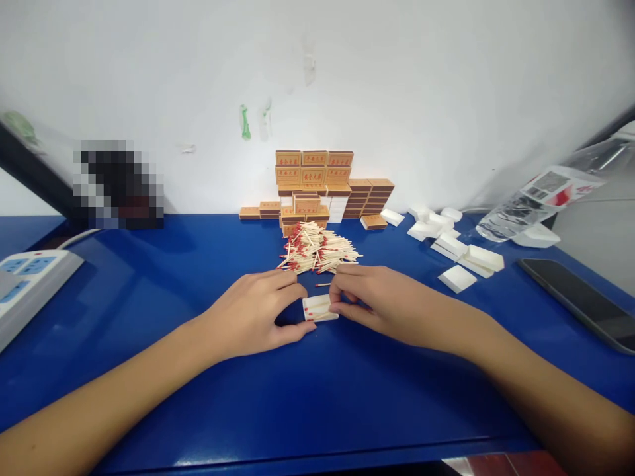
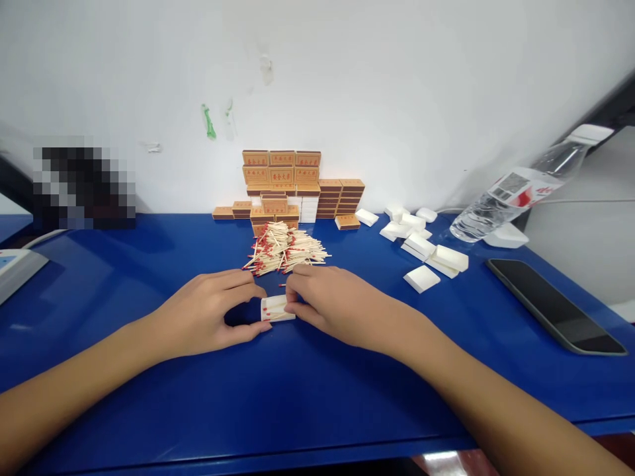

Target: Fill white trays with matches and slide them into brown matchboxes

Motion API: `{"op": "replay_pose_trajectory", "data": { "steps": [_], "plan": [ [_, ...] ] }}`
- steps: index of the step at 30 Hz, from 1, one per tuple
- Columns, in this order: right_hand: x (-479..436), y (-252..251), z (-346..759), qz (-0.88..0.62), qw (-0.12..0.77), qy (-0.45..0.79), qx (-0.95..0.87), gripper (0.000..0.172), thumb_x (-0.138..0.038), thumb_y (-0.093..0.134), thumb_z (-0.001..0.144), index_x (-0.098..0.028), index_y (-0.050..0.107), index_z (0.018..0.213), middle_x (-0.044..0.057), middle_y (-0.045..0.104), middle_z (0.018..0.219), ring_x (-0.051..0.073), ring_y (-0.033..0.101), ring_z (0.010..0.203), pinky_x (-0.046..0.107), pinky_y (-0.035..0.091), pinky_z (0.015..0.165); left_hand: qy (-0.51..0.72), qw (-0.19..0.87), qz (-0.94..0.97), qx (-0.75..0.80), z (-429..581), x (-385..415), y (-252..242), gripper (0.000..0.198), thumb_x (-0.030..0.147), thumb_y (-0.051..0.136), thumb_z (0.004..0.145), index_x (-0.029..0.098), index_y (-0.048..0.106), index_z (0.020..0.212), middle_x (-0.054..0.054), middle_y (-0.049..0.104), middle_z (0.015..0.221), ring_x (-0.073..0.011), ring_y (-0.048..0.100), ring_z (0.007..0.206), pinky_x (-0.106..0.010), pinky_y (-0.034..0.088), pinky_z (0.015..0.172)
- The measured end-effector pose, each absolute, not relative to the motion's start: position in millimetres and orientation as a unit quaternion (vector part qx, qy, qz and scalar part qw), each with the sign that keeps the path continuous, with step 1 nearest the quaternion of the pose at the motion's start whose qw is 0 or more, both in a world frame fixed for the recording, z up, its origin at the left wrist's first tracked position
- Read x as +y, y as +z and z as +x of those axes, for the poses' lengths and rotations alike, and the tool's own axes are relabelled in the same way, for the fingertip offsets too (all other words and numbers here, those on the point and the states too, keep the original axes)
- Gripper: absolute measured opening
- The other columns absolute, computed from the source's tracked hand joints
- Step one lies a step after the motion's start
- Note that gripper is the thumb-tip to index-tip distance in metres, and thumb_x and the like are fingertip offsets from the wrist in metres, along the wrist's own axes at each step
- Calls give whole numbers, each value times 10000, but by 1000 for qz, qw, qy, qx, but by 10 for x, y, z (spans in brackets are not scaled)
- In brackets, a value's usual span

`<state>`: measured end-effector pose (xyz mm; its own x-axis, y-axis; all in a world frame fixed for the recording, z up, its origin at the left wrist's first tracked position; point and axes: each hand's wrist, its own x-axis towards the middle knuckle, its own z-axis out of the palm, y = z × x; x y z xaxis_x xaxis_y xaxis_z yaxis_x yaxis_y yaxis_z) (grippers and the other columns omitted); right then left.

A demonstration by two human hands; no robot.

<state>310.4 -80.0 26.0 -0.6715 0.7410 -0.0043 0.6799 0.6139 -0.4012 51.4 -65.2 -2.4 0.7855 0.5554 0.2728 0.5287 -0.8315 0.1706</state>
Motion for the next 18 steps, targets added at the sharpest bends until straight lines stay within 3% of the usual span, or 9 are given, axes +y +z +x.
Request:
{"op": "replay_pose_trajectory", "data": {
  "steps": [9,18],
  "plan": [
    [-829,207,3032,-385,60,191,-901,171,-254,547,1062,-196,662,950,49,659,985,177,610,812,316,434,713,174,28,948,266,522,-667,-30,263,427,667,981,167,690,1015,-29,676,905,-193,648,809,-330,491,693],
    [-841,186,2981,-375,104,185,-902,175,-285,558,1063,-180,678,990,57,697,984,172,632,800,309,452,721,196,-9,953,229,536,-686,-10,245,398,633,1009,158,669,979,-27,647,859,-185,630,775,-328,484,675]
  ]
}}
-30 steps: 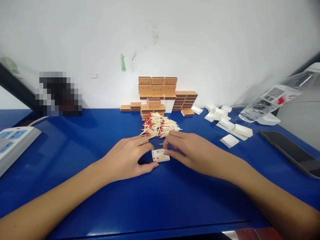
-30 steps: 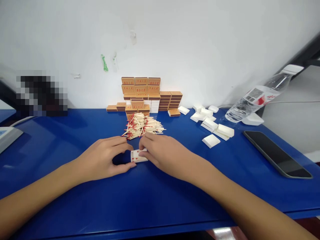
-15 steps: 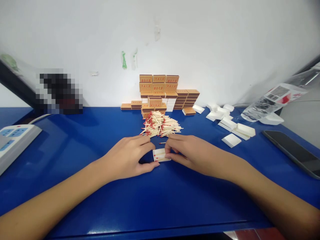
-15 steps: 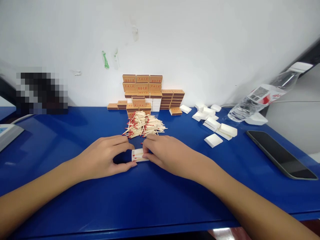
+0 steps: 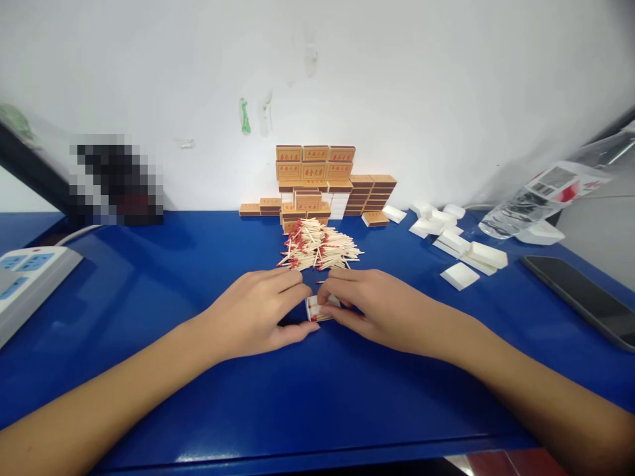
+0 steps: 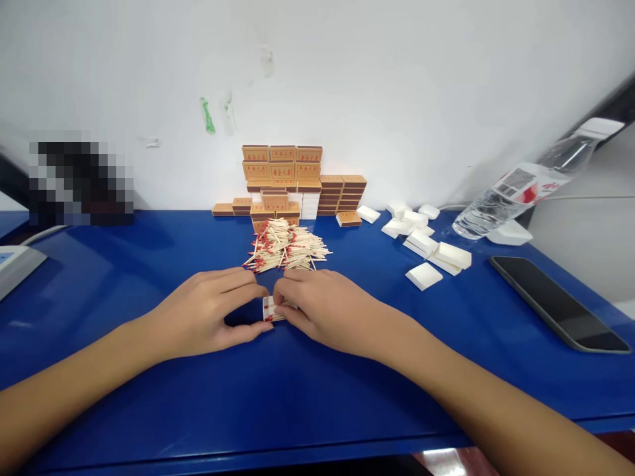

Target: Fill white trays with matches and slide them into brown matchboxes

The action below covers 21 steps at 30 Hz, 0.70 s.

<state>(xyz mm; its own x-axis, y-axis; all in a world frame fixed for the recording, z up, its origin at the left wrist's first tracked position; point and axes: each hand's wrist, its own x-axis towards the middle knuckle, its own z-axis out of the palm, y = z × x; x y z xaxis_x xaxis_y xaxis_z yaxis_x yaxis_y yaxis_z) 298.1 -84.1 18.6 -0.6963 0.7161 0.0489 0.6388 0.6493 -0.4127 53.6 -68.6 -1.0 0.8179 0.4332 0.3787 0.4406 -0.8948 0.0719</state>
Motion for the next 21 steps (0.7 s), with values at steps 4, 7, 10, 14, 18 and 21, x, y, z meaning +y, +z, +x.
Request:
{"op": "replay_pose_trajectory", "data": {
  "steps": [4,7,10,14,18,21],
  "plan": [
    [-856,205,2980,-368,106,190,-904,166,-259,559,1055,-185,681,971,54,731,958,174,651,796,307,453,726,-194,5,-952,-238,527,-681,-3,228,384,624,1010,161,667,1020,-33,666,883,-186,639,785,-326,488,675],
    [-858,213,2983,-371,114,192,-901,151,-246,563,1047,-186,688,988,57,741,965,174,656,801,303,445,725,-196,5,-951,-241,521,-676,-14,236,394,622,1010,165,669,1048,-37,678,893,-188,648,794,-324,493,680],
    [-827,222,3011,-374,115,192,-900,145,-211,576,1022,-193,695,941,30,720,878,153,624,740,289,411,689,-193,1,-949,-248,520,-670,-24,250,402,631,1005,161,676,1054,-38,682,898,-190,652,798,-327,499,688],
    [-706,203,3091,-438,163,146,-872,109,-190,603,967,-200,710,948,-3,626,743,142,555,666,277,352,632,-179,-24,-949,-259,530,-671,-18,258,424,638,993,176,696,1033,-32,678,874,-181,647,776,-313,488,670],
    [-565,122,3157,-474,137,147,-857,76,-238,646,958,-193,694,920,2,617,770,145,530,675,274,338,625,-167,-40,-949,-266,535,-679,-12,268,435,645,982,179,711,1030,-29,665,834,-180,637,750,-312,468,649],
    [-528,105,3179,-475,110,163,-858,113,-228,618,983,-190,660,885,7,622,785,145,517,676,278,338,632,-168,-37,-947,-270,529,-675,-17,273,432,655,977,173,715,1039,-28,673,846,-185,638,758,-324,471,659]
  ]
}}
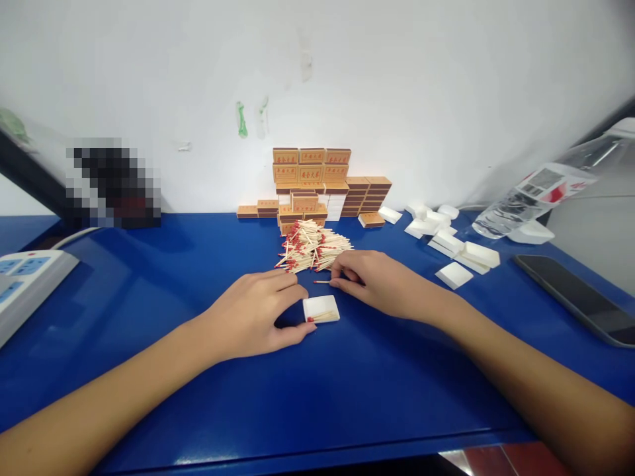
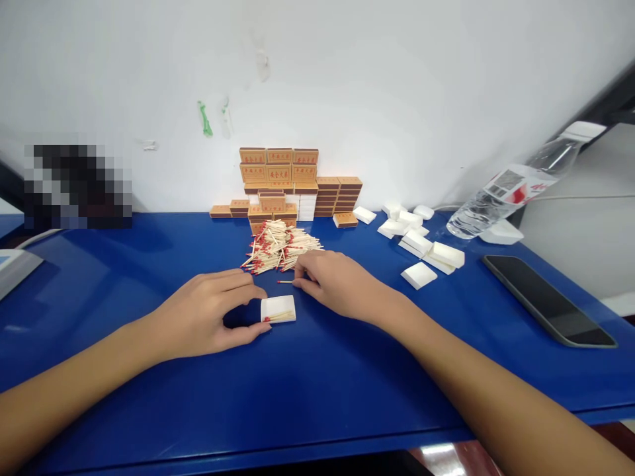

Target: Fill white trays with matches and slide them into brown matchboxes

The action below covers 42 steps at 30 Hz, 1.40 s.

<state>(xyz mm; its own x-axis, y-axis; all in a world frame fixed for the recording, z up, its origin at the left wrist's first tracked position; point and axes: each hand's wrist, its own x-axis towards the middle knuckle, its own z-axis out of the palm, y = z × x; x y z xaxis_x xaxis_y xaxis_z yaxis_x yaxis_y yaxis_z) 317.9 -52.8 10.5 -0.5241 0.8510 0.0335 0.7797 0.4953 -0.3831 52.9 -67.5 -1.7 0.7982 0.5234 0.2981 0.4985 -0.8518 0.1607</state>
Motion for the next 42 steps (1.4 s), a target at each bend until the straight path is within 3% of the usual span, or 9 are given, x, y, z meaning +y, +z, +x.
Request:
{"op": "replay_pose_trajectory", "data": {
  "steps": [9,15,23,33,42],
  "plan": [
    [-761,252,3088,-406,128,178,-887,136,-245,565,1023,-204,633,913,15,636,821,154,556,714,279,381,665,163,28,940,300,510,-644,-12,280,444,651,981,175,716,1027,-34,703,890,-201,650,820,-333,494,712],
    [-540,79,3161,-437,178,21,-882,180,-262,565,1036,-191,662,1169,90,648,1038,217,621,883,322,453,776,182,36,943,277,527,-658,-43,275,424,677,971,163,722,1047,-23,683,857,-192,642,779,-332,478,677],
    [-415,-32,3160,-421,132,-70,-895,206,-267,512,1067,-155,670,996,105,627,1013,219,591,876,328,439,733,184,32,945,270,537,-674,-42,284,429,671,977,158,726,1041,-27,692,870,-193,649,785,-341,500,688],
    [-560,192,3270,-398,220,36,-890,115,-251,602,1024,-173,681,994,49,583,915,172,556,756,300,431,678,179,31,932,313,523,-625,-41,285,441,676,967,169,737,1025,-27,714,895,-197,663,810,-333,500,702],
    [-774,125,3045,-352,167,97,-916,111,-235,618,1026,-173,702,1064,71,651,1022,157,602,766,288,439,669,180,41,931,314,509,-636,-43,276,442,686,958,168,718,962,-30,700,875,-200,664,822,-321,499,705]
  ]
}}
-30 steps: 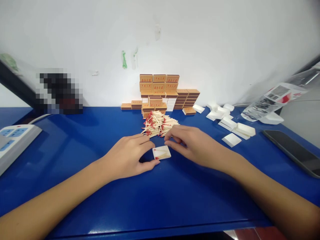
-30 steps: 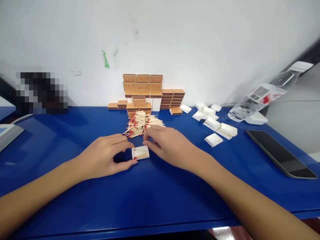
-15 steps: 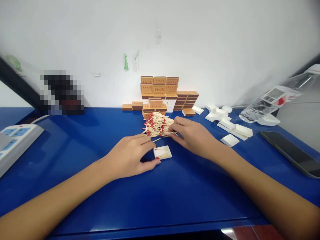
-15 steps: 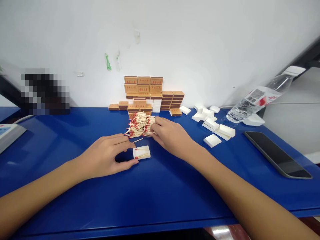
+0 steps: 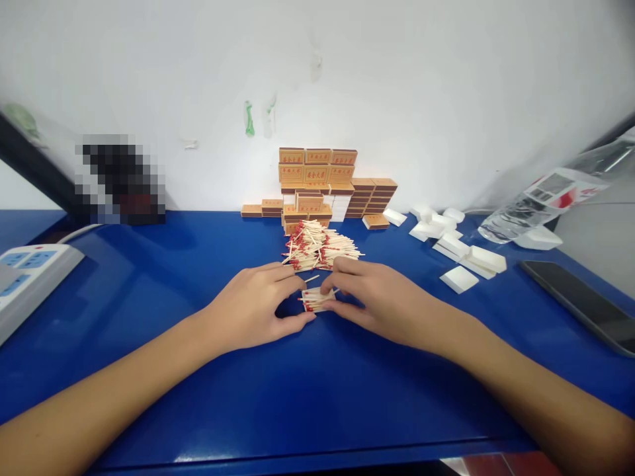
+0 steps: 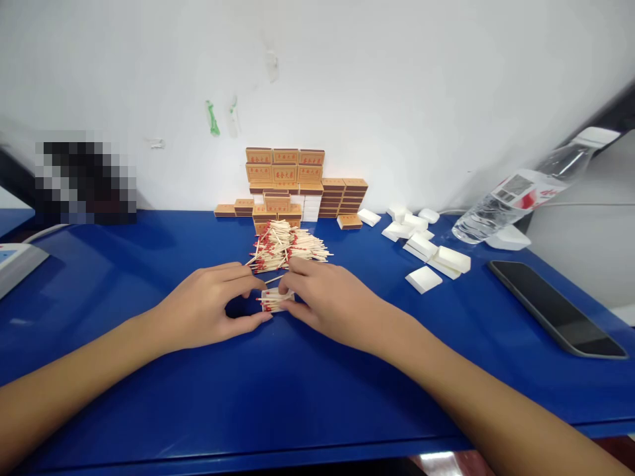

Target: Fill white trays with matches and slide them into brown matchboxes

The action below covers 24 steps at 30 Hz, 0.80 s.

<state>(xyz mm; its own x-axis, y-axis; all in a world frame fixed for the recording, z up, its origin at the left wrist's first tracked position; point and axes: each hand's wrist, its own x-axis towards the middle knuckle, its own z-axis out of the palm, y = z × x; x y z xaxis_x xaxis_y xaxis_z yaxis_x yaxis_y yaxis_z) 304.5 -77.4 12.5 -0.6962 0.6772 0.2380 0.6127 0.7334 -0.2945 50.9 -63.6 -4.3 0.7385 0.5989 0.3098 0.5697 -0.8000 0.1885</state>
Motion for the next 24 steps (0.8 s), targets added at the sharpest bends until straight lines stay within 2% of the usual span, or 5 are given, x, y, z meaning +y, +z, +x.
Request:
{"op": "replay_pose_trajectory", "data": {
  "steps": [2,8,14,20,24],
  "plan": [
    [-758,135,3072,-358,165,103,-913,122,-235,619,1025,-178,699,1097,71,655,1040,161,610,786,290,446,680,179,40,933,308,508,-631,-44,276,442,681,963,170,723,988,-32,702,882,-202,664,828,-322,503,711],
    [-671,225,3200,-397,157,125,-896,59,-213,626,1002,-187,677,1016,41,652,974,164,592,789,297,441,688,180,37,938,295,503,-614,-48,292,439,688,962,165,736,1050,-33,703,897,-205,667,831,-330,514,715],
    [-654,218,3205,-390,127,167,-897,134,-211,584,1023,-193,667,920,38,655,934,168,591,821,301,438,720,178,34,938,294,499,-615,-56,293,440,670,976,165,741,1047,-34,696,881,-204,666,823,-326,507,698],
    [-700,265,3169,-383,164,160,-895,118,-209,599,1011,-193,680,927,24,636,876,159,565,779,296,425,703,177,37,939,292,511,-621,-43,283,431,679,970,160,741,1023,-29,692,879,-201,663,828,-328,510,702],
    [-741,207,3096,-381,168,164,-894,87,-197,628,994,-194,710,1024,37,649,938,158,585,793,291,430,697,174,36,939,294,510,-622,-39,278,432,678,971,162,734,1004,-25,682,873,-198,655,823,-330,502,694]
  ]
}}
